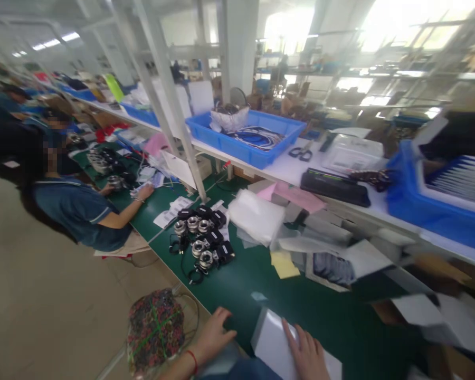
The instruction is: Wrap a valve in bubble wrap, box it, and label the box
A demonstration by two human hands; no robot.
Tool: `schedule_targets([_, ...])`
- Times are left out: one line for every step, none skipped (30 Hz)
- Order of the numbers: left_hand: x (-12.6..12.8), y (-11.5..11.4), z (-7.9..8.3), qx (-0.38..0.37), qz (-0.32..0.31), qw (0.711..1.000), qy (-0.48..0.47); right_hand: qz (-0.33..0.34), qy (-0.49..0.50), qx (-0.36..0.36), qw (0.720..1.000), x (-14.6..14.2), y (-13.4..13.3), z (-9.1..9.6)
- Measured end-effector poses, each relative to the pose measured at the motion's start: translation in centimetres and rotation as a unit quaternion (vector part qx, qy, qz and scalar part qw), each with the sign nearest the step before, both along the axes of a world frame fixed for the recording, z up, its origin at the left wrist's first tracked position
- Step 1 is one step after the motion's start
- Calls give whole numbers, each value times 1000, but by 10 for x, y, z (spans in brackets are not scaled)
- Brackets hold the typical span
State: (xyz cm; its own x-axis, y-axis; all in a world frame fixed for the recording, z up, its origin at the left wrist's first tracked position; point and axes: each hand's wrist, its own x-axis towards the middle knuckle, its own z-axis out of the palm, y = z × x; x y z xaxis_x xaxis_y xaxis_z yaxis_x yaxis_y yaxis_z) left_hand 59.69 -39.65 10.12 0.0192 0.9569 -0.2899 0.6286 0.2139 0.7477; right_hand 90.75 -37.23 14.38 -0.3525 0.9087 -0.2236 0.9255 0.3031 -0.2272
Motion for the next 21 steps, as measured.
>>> schedule_targets([-2,-5,-1,-10,17,1000,-10,14,-13,-16,1000,1,0,4])
schedule_targets([-3,-9,-4,-22,32,999,-20,20,-24,-30,999,3,0,9])
schedule_targets([-2,-13,-9,-36,43,998,-33,23,-32,-43,998,5,1,14])
schedule_targets([-1,-17,-14,-50,52,996,-46,18,-35,-51,998,8,1,19])
schedule_targets([1,-20,-19,-64,59,994,-58,10,-34,-55,998,12,2,24])
schedule_targets([5,-23,-24,-76,67,993,-68,-1,-30,-55,998,16,2,28])
schedule_targets([9,-25,-27,-85,73,991,-77,-15,-24,-52,998,21,1,30])
schedule_targets([15,-26,-28,-91,78,989,-84,-33,-18,-47,998,26,0,32])
schedule_targets([22,-26,-28,-95,82,988,-89,-54,-13,-40,998,31,-2,33])
schedule_targets([29,-25,-26,-99,84,987,-91,-77,-8,-31,997,35,-5,34])
schedule_targets([37,-22,-22,-102,82,987,-92,-99,-1,-20,995,40,-10,35])
schedule_targets([45,-19,-17,-104,76,987,-93,-121,7,-10,993,44,-15,35])
schedule_targets([53,-14,-12,-105,68,988,-93,-142,16,0,990,47,-21,36])
schedule_targets([60,-9,-5,-105,56,988,-94,-166,26,9,986,49,-29,36])
schedule_targets([67,-3,0,-105,41,989,-95,-194,34,17,980,51,-37,37])
schedule_targets([72,3,5,-104,21,990,-95,-224,40,23,974,52,-47,38])
schedule_targets([76,9,8,-106,-2,990,-94,-255,43,28,966,53,-58,38])
schedule_targets([78,14,9,-111,-29,989,-91,-288,44,33,956,52,-69,37])
schedule_targets([78,20,7,-118,-55,988,-87,-319,44,37,946,52,-82,35])
schedule_targets([77,26,3,-127,-80,985,-82,-346,44,37,936,50,-95,32])
schedule_targets([74,32,-3,-139,-107,981,-77,-371,42,32,927,48,-109,29])
